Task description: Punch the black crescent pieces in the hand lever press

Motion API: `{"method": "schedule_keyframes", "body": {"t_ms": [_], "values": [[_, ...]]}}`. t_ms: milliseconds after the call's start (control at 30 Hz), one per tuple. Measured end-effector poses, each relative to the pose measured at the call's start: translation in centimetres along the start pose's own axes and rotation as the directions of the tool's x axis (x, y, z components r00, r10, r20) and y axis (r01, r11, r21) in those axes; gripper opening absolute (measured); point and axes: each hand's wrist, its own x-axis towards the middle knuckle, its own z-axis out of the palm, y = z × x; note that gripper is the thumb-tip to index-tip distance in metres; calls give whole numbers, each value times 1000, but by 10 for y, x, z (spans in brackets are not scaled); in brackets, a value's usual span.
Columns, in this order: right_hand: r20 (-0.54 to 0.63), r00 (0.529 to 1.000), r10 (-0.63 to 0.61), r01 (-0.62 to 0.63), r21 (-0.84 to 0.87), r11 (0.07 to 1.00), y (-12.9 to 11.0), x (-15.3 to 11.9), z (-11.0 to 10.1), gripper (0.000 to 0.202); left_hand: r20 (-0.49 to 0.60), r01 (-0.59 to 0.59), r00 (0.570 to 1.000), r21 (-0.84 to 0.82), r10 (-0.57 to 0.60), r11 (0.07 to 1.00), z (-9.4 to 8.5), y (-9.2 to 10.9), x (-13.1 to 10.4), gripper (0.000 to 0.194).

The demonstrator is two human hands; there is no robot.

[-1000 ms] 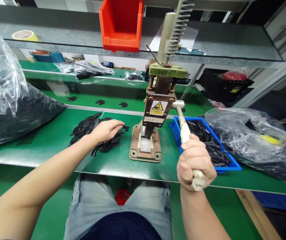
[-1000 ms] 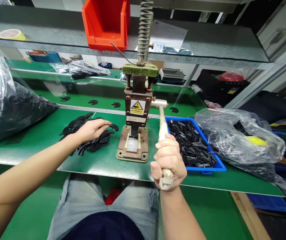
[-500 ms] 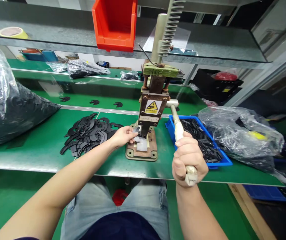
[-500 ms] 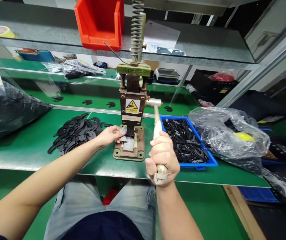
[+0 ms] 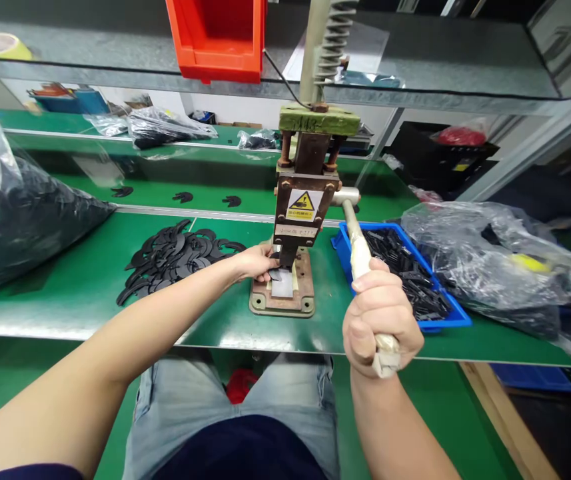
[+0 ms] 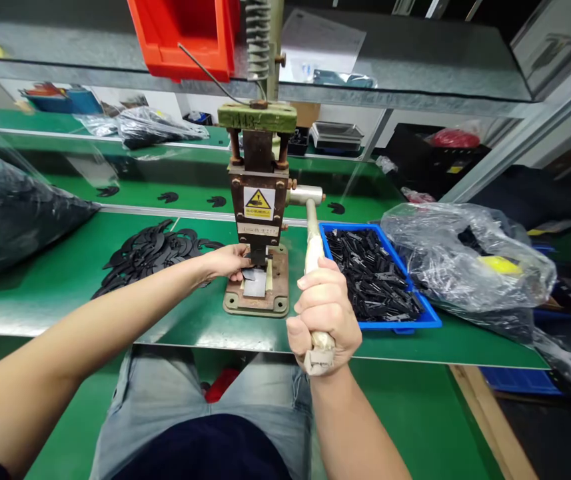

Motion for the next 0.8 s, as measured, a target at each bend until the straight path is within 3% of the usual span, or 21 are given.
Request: {"method": "schedule_keyframes", "body": {"t_ms": [200, 333, 433, 533, 600, 667, 800], "values": [[18, 1000, -18, 18, 20, 1000, 2, 2, -1, 18, 10, -4, 1000, 15, 4, 1000, 7, -1, -7, 24], [17, 999, -45, 45, 21, 999, 4, 3, -2, 17, -52, -209, 977, -56, 206, 976, 0, -13, -17, 16], [36, 999, -30, 30, 17, 999, 5, 3, -3, 17, -90, -377, 919, 80, 383, 923, -38, -21, -17, 19], [25, 999, -29, 28, 6, 1000, 6, 3, -3, 19, -239, -309, 850, 496, 469, 812, -94, -25, -8, 22], [11, 999, -31, 31, 2, 1000, 6, 2, -2, 21, -186, -197, 883, 687, 432, 699, -124, -26, 2, 26], [5, 999, -36, 36, 3, 999, 6, 2, -1, 21, -106, -148, 930, 770, 353, 621, -140, -25, 13, 34], [12, 999, -42, 42, 0, 999, 6, 2, -2, 20, -27, -131, 966, 809, 259, 573, -132, -19, 33, 42]]}}
